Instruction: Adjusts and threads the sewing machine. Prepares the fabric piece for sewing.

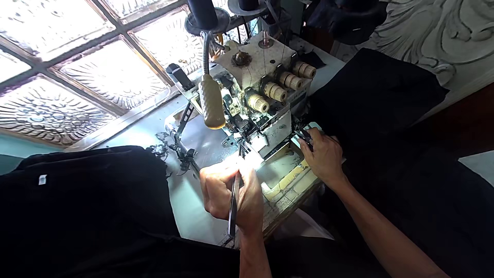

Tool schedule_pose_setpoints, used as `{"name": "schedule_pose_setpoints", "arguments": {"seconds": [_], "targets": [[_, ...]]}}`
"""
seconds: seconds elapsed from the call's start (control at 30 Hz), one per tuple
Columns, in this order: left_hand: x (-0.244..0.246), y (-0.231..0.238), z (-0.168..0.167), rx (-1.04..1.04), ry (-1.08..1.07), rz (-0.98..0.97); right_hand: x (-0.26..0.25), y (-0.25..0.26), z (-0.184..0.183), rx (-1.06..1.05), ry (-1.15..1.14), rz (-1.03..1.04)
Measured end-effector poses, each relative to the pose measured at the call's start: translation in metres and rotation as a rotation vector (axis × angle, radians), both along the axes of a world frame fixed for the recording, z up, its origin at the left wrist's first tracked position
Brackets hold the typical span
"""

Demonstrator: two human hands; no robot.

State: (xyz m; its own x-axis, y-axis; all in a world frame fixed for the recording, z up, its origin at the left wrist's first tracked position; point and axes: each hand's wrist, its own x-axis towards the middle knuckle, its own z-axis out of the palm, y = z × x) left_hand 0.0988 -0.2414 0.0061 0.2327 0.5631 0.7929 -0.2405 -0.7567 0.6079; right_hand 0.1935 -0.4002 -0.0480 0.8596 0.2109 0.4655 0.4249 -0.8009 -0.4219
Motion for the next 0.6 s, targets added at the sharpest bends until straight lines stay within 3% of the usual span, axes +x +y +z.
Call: {"name": "schedule_pose_setpoints", "arguments": {"seconds": [0.6], "targets": [[-0.001,0.0004,0.0032,-0.006,0.036,0.006,-0.0003,-0.0005,0.0004,-0.005,-0.016,0.013]]}}
